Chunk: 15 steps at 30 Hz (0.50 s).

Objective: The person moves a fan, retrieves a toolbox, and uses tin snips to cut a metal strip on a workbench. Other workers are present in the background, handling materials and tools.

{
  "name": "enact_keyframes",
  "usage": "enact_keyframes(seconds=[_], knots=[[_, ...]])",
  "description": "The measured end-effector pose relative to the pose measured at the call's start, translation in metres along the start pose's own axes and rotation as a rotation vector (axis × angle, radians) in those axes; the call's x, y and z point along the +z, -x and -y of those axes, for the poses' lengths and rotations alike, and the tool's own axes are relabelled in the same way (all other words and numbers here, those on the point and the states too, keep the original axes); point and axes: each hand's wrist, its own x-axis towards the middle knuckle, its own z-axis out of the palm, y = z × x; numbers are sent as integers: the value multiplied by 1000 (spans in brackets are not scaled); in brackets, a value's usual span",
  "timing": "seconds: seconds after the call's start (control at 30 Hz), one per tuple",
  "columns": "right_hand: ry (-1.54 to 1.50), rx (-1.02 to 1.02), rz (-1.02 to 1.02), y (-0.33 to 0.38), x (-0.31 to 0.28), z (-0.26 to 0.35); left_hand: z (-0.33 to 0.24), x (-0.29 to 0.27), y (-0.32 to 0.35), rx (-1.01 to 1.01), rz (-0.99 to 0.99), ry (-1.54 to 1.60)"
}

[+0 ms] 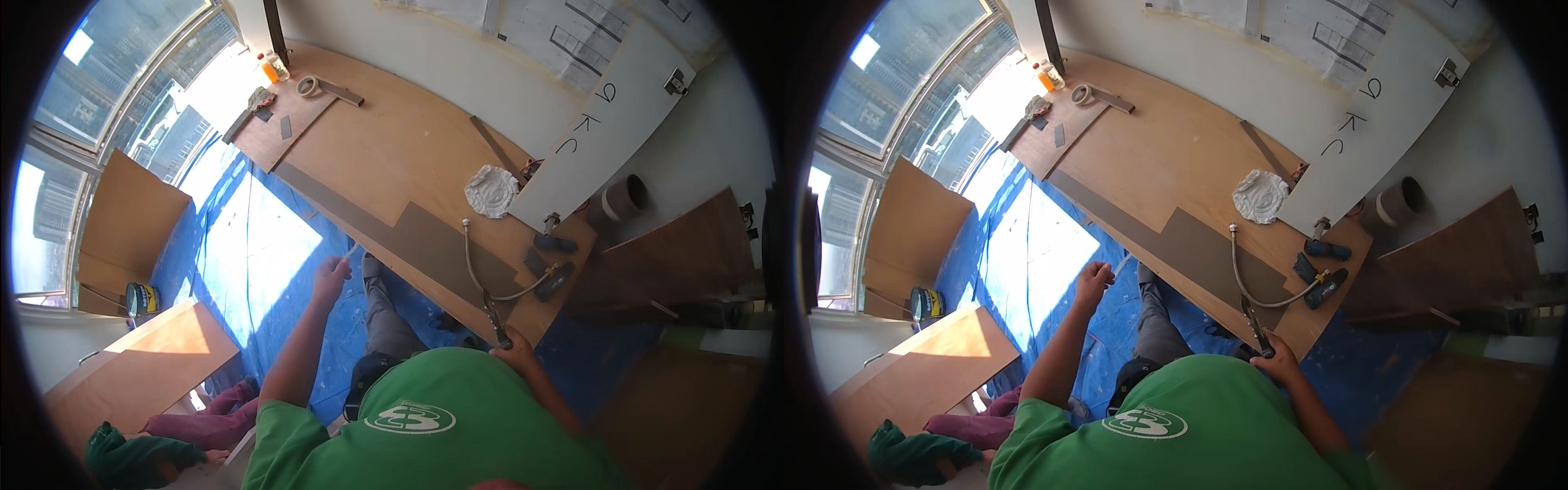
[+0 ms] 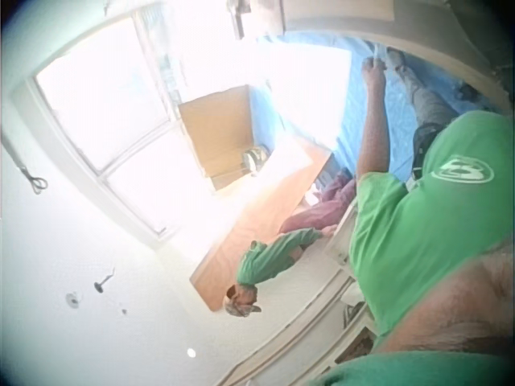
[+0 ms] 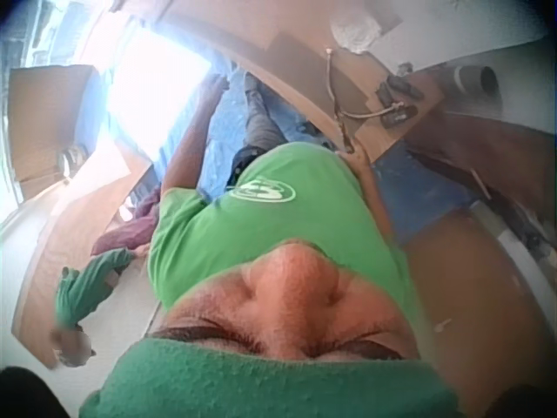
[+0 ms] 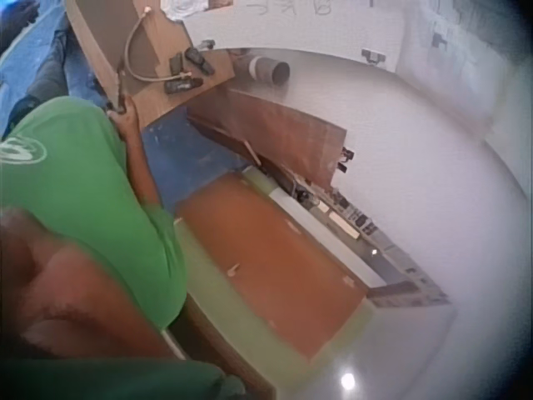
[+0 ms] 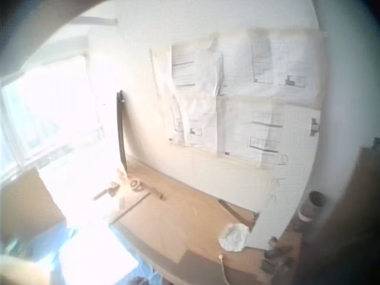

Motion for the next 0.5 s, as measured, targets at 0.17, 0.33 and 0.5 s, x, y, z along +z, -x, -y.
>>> enact_keyframes(seconds=[0.17, 0.33, 0.5], knots=[[19, 155, -170, -50, 44, 73, -34, -59, -256, 77, -75, -50], [-112, 361, -204, -79, 93, 155, -54, -119, -450, 88, -381, -294], [-68, 428, -183, -102, 116, 226, -70, -144, -538, 7, -602, -520]])
